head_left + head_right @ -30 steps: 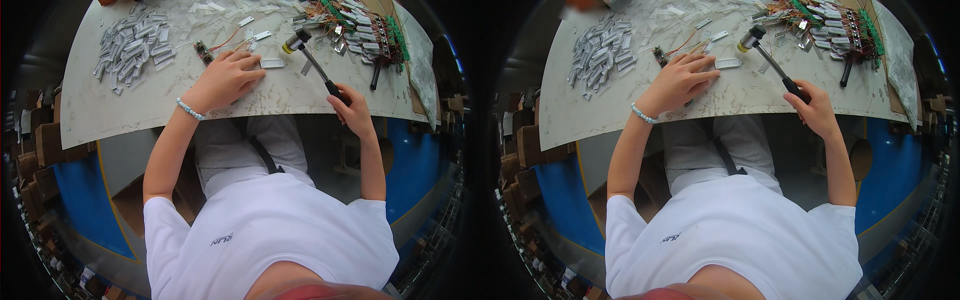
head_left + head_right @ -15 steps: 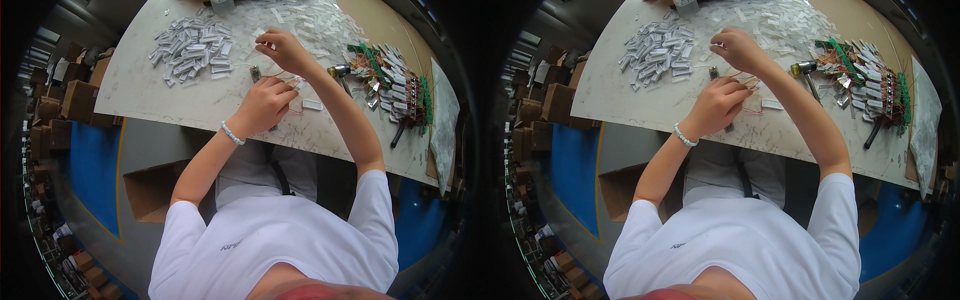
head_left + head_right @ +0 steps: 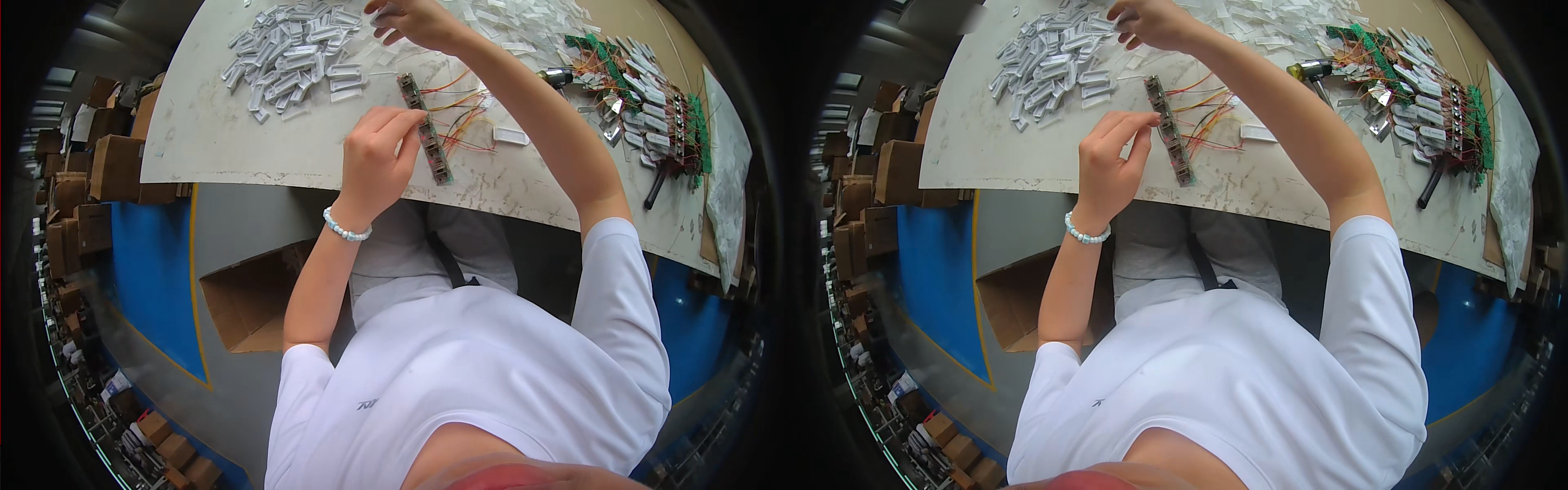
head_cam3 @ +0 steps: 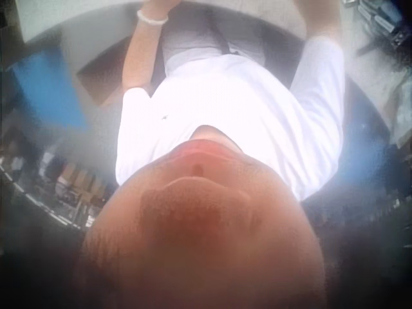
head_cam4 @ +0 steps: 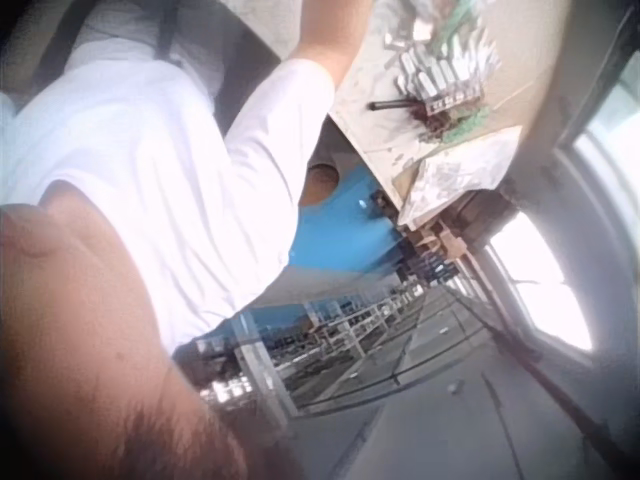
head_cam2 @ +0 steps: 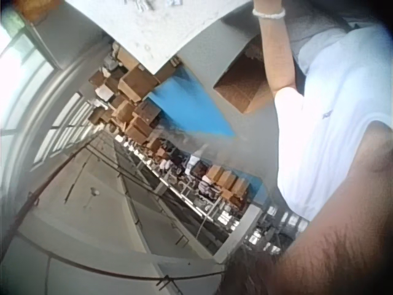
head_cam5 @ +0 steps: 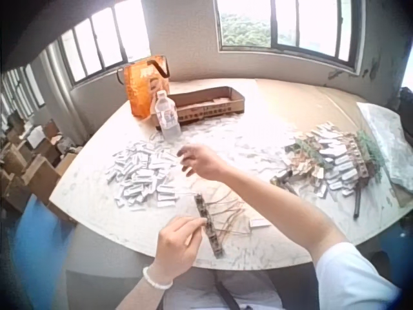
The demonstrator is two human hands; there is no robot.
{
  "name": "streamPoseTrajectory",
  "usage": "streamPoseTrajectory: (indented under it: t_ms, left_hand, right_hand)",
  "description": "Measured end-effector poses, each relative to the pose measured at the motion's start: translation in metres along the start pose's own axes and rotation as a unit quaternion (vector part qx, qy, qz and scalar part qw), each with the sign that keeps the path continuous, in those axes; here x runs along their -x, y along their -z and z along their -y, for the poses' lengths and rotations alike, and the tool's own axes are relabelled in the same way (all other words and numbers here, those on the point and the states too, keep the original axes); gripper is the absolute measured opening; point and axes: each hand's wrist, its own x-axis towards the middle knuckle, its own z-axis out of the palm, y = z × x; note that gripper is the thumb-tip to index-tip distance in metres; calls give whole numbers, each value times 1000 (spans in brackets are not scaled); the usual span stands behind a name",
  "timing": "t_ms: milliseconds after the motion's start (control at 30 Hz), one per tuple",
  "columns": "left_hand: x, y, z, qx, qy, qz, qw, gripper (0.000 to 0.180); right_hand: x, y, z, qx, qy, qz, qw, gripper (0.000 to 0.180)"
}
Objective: Assembling small electrical components into housings using a hammer and manual placement.
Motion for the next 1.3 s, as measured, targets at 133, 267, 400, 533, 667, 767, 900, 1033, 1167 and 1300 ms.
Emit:
streamPoseTrajectory:
  t_ms: [133,267,400,533,667,767,900,1033,1167,1300]
  left_hand:
    - [-26,-36,-7,1,-12,50,999,15]
    - [-52,-83,-1,-37,-41,135,989,17]
    - [-76,-113,20,-115,-1,185,976,24]
    - [-83,-123,25,-172,31,219,960,24]
    - [-83,-120,29,-131,7,205,970,22]
    - [-81,-112,23,9,69,208,976,20]
    - [-77,-98,15,169,108,209,957,21]
    - [-71,-90,11,202,120,215,948,23]
    - [-68,-91,12,219,130,184,949,20]
    - [-66,-97,23,190,123,171,959,18]
  right_hand:
    - [83,42,46,159,29,22,987,36]
    - [154,97,25,236,-21,-82,968,28]
    - [197,106,22,240,-69,-120,961,25]
    - [225,114,13,214,-50,-176,959,21]
    - [235,115,2,218,-54,-224,948,21]
    - [234,108,1,196,-63,-238,949,23]
    - [225,93,6,44,-71,-193,978,29]
    - [220,77,8,45,-48,-119,991,32]
    - [220,70,1,21,-58,-129,990,27]
    - [218,67,0,-20,-90,-167,982,22]
